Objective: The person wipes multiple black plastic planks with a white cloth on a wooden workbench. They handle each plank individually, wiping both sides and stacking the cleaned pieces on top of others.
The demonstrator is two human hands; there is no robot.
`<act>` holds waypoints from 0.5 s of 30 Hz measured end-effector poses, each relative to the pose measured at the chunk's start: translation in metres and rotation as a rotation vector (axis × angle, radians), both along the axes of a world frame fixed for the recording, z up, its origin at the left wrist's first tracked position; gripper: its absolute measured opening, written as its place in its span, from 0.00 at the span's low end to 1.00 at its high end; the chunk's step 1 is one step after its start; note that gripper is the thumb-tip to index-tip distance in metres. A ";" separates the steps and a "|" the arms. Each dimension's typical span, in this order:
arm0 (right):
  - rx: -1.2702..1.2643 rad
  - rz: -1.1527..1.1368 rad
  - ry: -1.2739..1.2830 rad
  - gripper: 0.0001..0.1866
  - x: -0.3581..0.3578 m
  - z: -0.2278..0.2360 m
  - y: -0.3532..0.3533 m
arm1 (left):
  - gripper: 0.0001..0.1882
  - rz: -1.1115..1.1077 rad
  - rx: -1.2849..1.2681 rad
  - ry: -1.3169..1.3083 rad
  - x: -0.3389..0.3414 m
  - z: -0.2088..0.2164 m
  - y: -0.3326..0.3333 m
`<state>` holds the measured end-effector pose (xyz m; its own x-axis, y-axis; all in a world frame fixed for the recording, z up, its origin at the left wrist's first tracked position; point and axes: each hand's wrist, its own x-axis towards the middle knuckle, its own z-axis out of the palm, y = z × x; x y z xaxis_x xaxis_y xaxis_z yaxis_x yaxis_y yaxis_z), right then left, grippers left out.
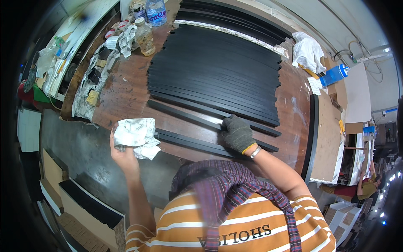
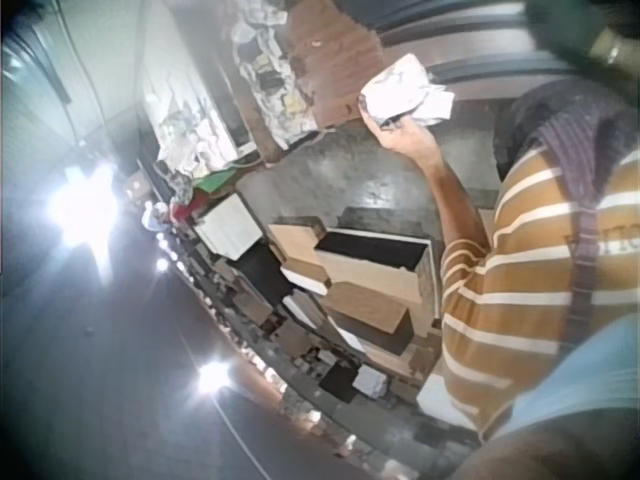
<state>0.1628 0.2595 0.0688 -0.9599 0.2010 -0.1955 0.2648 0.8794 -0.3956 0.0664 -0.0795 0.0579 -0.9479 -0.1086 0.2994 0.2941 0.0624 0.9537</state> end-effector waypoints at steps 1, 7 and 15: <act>0.040 0.010 0.089 0.13 -0.001 -0.003 -0.001 | 0.27 -0.005 0.041 -0.028 0.000 -0.001 0.000; 0.225 0.052 0.182 0.09 -0.014 -0.012 0.003 | 0.27 -0.026 0.056 -0.106 0.004 -0.004 -0.002; 0.228 0.144 -0.037 0.09 -0.015 0.022 0.004 | 0.32 -0.083 0.005 -0.130 -0.002 0.013 0.041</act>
